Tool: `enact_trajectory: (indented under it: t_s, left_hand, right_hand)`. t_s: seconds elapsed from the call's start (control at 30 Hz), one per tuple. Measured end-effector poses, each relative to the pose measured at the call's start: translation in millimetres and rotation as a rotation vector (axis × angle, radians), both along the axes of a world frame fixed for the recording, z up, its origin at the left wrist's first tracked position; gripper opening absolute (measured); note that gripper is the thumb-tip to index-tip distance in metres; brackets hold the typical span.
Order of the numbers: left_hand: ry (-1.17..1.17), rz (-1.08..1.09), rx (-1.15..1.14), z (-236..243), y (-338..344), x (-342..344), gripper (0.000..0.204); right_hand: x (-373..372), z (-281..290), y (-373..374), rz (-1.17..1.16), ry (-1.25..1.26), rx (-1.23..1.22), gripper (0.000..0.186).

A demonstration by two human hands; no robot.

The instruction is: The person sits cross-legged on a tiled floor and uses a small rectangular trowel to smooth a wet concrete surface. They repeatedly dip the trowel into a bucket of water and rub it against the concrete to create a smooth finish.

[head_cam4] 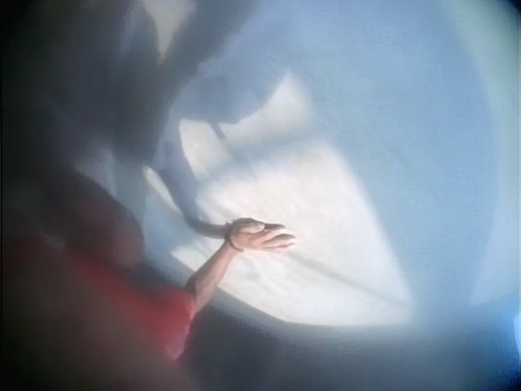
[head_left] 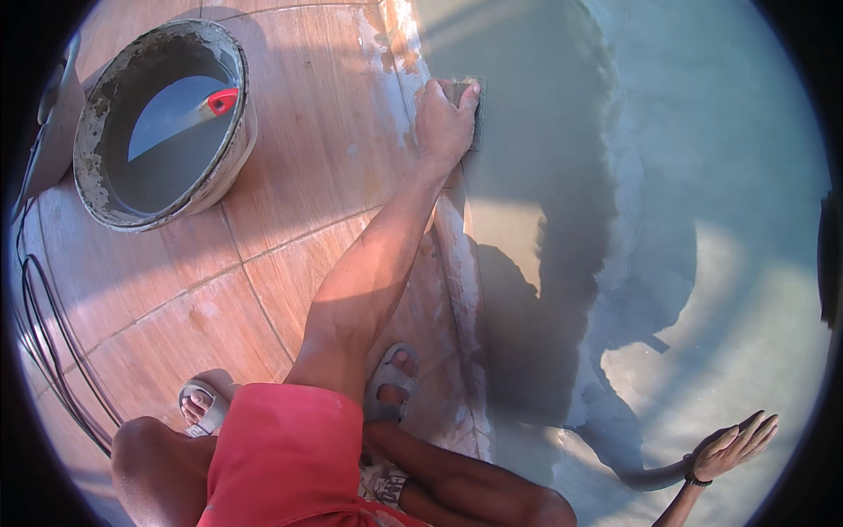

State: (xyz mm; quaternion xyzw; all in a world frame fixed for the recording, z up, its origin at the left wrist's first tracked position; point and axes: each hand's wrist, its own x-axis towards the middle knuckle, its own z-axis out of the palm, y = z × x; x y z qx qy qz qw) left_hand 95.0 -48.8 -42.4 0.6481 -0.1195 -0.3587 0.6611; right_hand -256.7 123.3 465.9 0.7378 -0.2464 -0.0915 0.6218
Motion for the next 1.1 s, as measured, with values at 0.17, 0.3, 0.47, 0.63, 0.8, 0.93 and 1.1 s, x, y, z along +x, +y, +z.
enact_trajectory:
  t_s: [0.17, 0.3, 0.47, 0.63, 0.8, 0.93, 1.1]
  left_hand:
    - [0.172, -0.093, -0.039, 4, 85, -129, 0.049]
    - [0.133, -0.128, -0.105, 12, 130, -183, 0.049]
    - [0.037, -0.021, -0.08, 9, 26, -69, 0.044]
    - [-0.009, -0.023, -0.013, 4, -22, 30, 0.049]
    - [0.017, -0.103, -0.091, -2, 49, -79, 0.051]
    - [0.072, -0.166, -0.11, 17, 140, -192, 0.048]
    - [0.201, -0.268, -0.092, 37, 200, -255, 0.045]
  right_hand:
    - [-8, 8, 2, 0.022, 0.019, -0.023, 0.049]
    - [-10, 5, 2, 0.027, 0.032, -0.007, 0.051]
    - [-2, 6, 9, 0.006, 0.052, -0.002, 0.05]
    - [-1, 6, 4, 0.025, 0.036, 0.021, 0.049]
    - [-6, 12, 4, 0.014, 0.061, 0.019, 0.049]
    - [-7, 9, 5, 0.044, 0.03, 0.027, 0.049]
    - [-3, 2, 2, 0.056, 0.009, 0.042, 0.047]
